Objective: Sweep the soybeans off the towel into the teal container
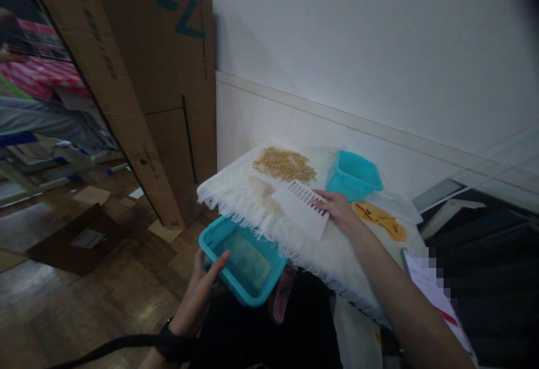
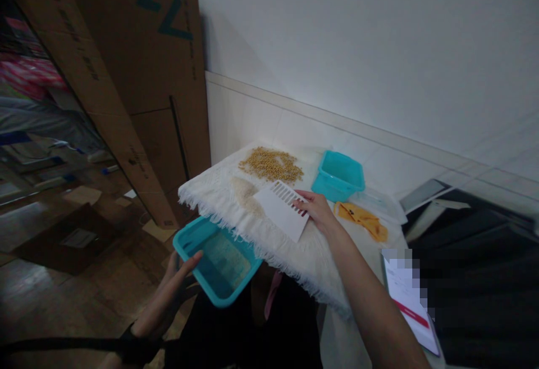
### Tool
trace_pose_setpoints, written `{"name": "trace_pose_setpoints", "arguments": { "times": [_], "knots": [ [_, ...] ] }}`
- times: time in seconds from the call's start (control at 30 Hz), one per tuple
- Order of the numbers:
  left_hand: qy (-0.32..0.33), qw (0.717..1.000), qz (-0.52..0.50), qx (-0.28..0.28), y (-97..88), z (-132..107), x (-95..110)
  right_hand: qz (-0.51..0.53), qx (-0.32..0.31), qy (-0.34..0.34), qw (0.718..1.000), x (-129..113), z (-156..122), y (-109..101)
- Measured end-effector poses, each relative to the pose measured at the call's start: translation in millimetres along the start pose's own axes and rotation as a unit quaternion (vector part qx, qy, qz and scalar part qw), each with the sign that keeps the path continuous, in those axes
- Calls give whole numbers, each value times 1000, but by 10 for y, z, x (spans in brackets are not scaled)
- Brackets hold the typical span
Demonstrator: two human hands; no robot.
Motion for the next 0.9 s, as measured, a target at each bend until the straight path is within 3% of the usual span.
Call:
{"name": "trace_pose_setpoints", "arguments": {
  "times": [0.13,0.23,0.47,0.9],
  "knots": [
    [5,999,18,27,-8,1,27,-13,-39,-19,999,-71,-83,155],
    [8,999,19,26,-7,2,34,-19,-53,-23,998,-151,-127,132],
    [8,999,20,32,-4,6,33,0,-1,3,1000,-112,-67,-15],
    [1,1000,24,15,-18,-42,113,30,-71,-18,997,-160,-156,422]
  ]
}}
Point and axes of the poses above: each hand's wrist, its own z-axis towards the middle knuckle, its own y-axis out of the palm, x = y × z, the point moved 3 cm from there along z, towards the middle knuckle, and after that the axes turned 8 degrees about -z, right-handed, at the moved point
